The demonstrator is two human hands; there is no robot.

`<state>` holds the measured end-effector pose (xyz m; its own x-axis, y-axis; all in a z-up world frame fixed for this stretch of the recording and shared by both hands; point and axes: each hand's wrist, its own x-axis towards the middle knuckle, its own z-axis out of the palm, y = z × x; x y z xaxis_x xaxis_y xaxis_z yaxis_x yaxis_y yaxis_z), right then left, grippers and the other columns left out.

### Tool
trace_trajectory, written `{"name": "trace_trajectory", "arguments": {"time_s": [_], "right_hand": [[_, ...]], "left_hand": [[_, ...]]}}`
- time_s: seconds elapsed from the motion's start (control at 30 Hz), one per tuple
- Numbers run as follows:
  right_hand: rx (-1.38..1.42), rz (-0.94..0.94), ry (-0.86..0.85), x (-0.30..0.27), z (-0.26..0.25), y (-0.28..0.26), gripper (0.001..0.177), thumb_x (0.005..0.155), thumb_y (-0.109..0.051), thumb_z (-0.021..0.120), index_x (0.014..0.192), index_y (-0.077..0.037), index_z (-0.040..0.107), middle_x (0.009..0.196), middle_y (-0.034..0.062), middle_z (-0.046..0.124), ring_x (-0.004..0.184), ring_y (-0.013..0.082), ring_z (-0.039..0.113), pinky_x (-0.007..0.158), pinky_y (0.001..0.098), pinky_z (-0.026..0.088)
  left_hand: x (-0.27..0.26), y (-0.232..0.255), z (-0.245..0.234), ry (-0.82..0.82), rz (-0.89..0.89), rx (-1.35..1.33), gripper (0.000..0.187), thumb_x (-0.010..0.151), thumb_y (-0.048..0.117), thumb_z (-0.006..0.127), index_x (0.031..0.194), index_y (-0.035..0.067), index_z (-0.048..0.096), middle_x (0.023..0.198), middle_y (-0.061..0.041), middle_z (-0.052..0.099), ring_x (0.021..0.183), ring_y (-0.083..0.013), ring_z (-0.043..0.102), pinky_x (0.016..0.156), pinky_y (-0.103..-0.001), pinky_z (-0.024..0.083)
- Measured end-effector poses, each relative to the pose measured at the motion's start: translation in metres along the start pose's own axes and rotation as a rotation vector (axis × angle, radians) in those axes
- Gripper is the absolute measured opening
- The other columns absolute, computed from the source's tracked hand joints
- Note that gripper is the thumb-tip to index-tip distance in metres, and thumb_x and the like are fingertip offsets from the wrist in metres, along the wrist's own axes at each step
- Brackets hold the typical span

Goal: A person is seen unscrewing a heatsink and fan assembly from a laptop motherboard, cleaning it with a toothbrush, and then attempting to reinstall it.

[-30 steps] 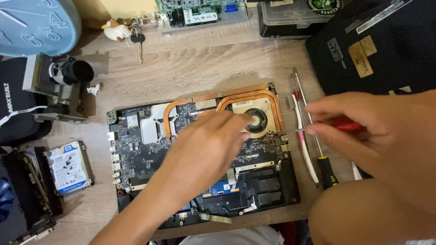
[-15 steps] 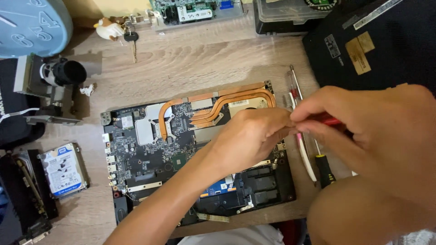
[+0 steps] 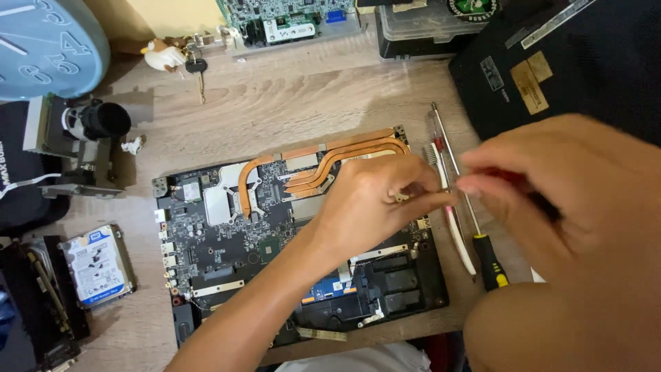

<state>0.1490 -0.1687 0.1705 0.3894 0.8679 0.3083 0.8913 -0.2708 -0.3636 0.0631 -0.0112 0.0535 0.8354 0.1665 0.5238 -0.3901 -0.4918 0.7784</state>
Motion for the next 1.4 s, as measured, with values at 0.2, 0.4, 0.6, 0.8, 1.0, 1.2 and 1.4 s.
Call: {"name": "trace_trajectory", "arguments": {"time_s": [0.2,0.4,0.6,0.8,1.0,1.2,1.4], "right_hand": [[-0.059,0.020,-0.151,0.006,-0.009,-0.014,0.032,0.097,-0.007,0.052,0.121,-0.016,0.071,0.143,0.0140,0.069,0.120,0.0215,0.069,0.092,0.0345,0.050],[-0.081,-0.021,-0.056,0.009,-0.004,-0.017,0.027,0.097,-0.005,0.065,0.123,-0.001,0.071,0.131,0.0177,0.074,0.116,0.0291,0.071,0.094,0.0409,0.053],[0.014,-0.044,-0.121,0.009,-0.001,-0.016,0.032,0.100,-0.005,0.049,0.127,-0.008,0.067,0.140,0.0162,0.069,0.125,0.0246,0.067,0.097,0.0352,0.051],[-0.059,-0.043,-0.132,0.011,-0.002,-0.006,0.029,0.101,-0.005,0.058,0.128,-0.007,0.068,0.110,0.0016,0.075,0.090,0.0157,0.069,0.078,0.0307,0.049],[-0.218,0.056,-0.180,0.014,0.007,-0.003,0.043,0.095,-0.023,0.060,0.137,-0.020,0.065,0.125,-0.0046,0.073,0.105,0.0160,0.069,0.067,0.0438,0.050],[-0.214,0.085,-0.137,0.015,0.009,-0.001,0.051,0.091,-0.025,0.073,0.141,-0.017,0.065,0.105,-0.0089,0.075,0.068,0.0092,0.068,0.071,0.0313,0.049],[-0.241,0.185,-0.211,0.021,0.008,0.002,0.050,0.088,-0.031,0.073,0.138,-0.026,0.064,0.089,-0.0168,0.075,0.063,0.0110,0.068,0.069,0.0330,0.049]], "left_hand": [[0.000,-0.001,-0.008,-0.111,0.082,-0.058,0.006,0.098,-0.001,0.066,0.096,-0.003,0.071,0.081,-0.012,0.071,0.069,-0.0238,0.070,0.063,-0.034,0.061],[0.006,0.005,-0.001,-0.012,0.043,-0.003,0.017,0.093,0.018,0.073,0.086,0.004,0.069,0.076,-0.008,0.070,0.063,-0.0186,0.067,0.056,-0.029,0.056],[0.001,0.002,-0.005,-0.080,0.047,-0.011,0.011,0.098,0.017,0.070,0.103,0.009,0.076,0.089,-0.006,0.079,0.074,-0.0185,0.078,0.068,-0.031,0.061],[0.001,0.005,-0.010,-0.134,0.037,-0.080,0.016,0.099,0.007,0.068,0.114,0.002,0.069,0.099,-0.012,0.078,0.079,-0.0242,0.076,0.068,-0.034,0.059],[-0.001,0.004,-0.004,0.012,-0.051,0.002,0.009,0.092,0.015,0.077,0.092,0.011,0.069,0.085,-0.004,0.077,0.066,-0.0165,0.073,0.059,-0.030,0.054],[-0.007,-0.001,0.000,0.005,0.025,0.074,0.011,0.094,0.017,0.074,0.090,0.008,0.068,0.076,-0.006,0.073,0.060,-0.0180,0.068,0.051,-0.032,0.048],[-0.002,0.003,-0.008,-0.158,0.105,-0.002,0.011,0.100,0.003,0.062,0.092,-0.003,0.064,0.080,-0.012,0.069,0.070,-0.0285,0.070,0.058,-0.038,0.049]]}}
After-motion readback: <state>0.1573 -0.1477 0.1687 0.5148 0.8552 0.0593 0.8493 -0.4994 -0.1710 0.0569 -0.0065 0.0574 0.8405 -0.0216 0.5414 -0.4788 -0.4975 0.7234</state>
